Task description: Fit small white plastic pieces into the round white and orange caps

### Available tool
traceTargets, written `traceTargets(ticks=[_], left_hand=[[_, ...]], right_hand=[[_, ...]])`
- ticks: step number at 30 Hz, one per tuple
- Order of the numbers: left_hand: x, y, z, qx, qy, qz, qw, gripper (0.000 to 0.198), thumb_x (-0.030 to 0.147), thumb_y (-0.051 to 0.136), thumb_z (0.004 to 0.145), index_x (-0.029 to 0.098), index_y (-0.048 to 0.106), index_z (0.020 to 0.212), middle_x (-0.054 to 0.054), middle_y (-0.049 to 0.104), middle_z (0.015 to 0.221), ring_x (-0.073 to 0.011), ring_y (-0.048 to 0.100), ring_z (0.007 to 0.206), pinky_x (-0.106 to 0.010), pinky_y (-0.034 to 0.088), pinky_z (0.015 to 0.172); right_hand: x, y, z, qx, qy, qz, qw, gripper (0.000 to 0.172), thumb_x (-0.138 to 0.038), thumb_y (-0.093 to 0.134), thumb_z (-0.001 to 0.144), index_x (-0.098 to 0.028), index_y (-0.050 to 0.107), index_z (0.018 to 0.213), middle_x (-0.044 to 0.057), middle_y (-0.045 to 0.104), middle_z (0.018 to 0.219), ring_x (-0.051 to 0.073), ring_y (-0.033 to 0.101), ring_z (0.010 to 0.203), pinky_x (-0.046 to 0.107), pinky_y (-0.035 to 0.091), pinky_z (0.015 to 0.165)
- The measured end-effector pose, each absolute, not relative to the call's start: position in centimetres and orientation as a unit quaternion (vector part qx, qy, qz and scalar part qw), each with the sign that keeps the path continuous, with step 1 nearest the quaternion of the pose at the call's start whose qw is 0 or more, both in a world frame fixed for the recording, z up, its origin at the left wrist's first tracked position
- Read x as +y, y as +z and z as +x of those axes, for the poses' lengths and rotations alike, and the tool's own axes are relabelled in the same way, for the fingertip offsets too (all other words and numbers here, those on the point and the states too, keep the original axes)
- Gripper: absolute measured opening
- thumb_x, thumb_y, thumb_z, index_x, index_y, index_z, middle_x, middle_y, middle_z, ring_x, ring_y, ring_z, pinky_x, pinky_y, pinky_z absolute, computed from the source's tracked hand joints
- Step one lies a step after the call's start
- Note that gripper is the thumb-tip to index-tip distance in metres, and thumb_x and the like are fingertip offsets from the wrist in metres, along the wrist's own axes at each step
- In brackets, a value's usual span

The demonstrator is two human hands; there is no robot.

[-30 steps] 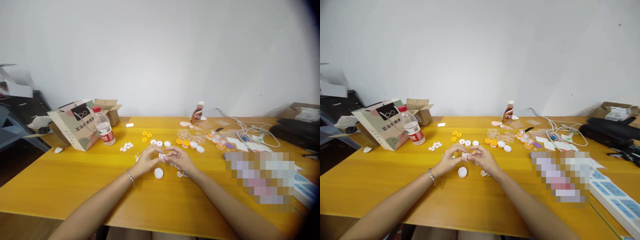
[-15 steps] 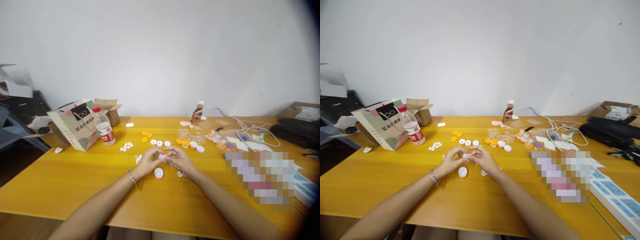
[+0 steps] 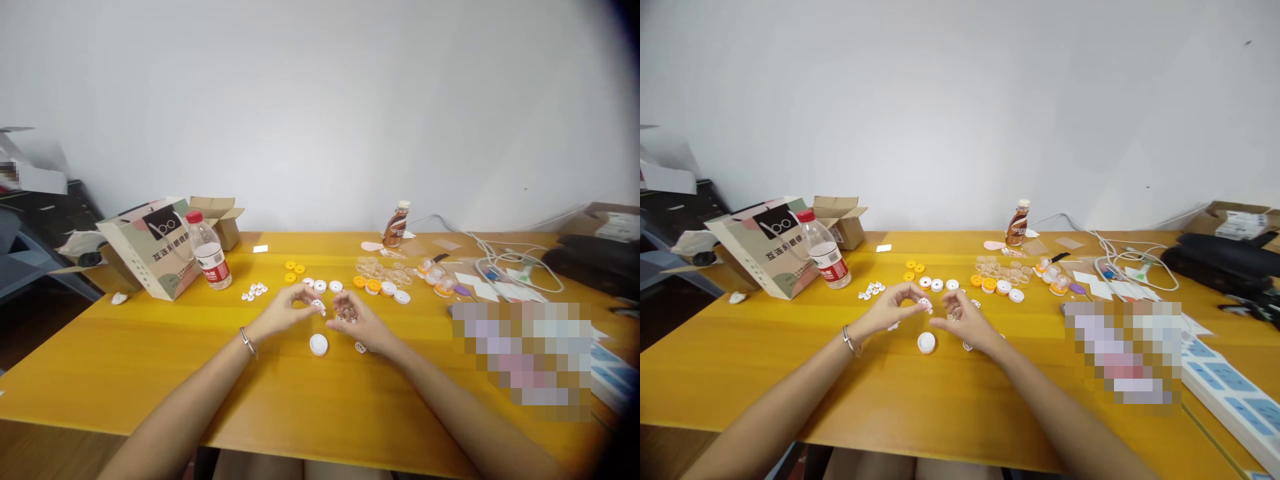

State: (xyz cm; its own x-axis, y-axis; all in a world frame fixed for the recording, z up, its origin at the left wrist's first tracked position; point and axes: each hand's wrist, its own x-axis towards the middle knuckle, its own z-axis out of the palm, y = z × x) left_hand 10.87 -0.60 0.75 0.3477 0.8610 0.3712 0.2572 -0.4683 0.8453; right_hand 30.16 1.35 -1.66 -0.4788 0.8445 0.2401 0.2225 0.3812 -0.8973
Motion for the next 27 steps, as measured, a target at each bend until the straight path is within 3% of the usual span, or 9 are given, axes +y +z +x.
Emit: traceTargets(ticks=[4,8,15,27], left_hand=[[-1.4,2.5,9.7,0.359,0.297,0.829,0.308,0.013,0.025,0.058,0.075,0.015,0.062,0.083,-0.004,0.063,0.082,-0.0121,0.056,0.077,-0.023,0.043,0.073],[-1.9,2.6,9.9,0.345,0.223,0.864,0.290,0.013,0.024,0.057,0.075,0.016,0.062,0.084,-0.003,0.063,0.083,-0.0121,0.057,0.076,-0.022,0.043,0.071],[-1.9,1.3,10.7,0.339,0.189,0.885,0.259,0.009,0.021,0.056,0.076,0.016,0.060,0.083,-0.003,0.062,0.083,-0.0124,0.057,0.077,-0.022,0.041,0.072],[-1.7,0.8,10.5,0.360,0.171,0.891,0.217,0.005,0.020,0.056,0.076,0.016,0.057,0.079,-0.001,0.061,0.078,-0.0127,0.055,0.072,-0.021,0.039,0.066]], right_hand=[[0.6,-1.5,30.3,-0.871,0.273,-0.331,0.239,0.048,-0.047,0.071,0.054,-0.021,0.052,0.088,0.003,0.051,0.089,0.020,0.047,0.084,0.033,0.038,0.075],[0.2,-2.0,29.9,-0.907,0.209,-0.316,0.184,0.044,-0.051,0.069,0.055,-0.020,0.055,0.082,0.004,0.051,0.087,0.021,0.045,0.083,0.034,0.037,0.074],[0.4,-2.6,29.8,-0.917,0.202,-0.293,0.180,0.034,-0.047,0.065,0.064,-0.023,0.059,0.087,0.003,0.054,0.086,0.021,0.046,0.085,0.033,0.035,0.077],[0.1,-2.4,29.8,-0.913,0.222,-0.284,0.190,0.025,-0.032,0.067,0.061,-0.022,0.061,0.083,0.002,0.058,0.084,0.020,0.049,0.084,0.032,0.036,0.076]])
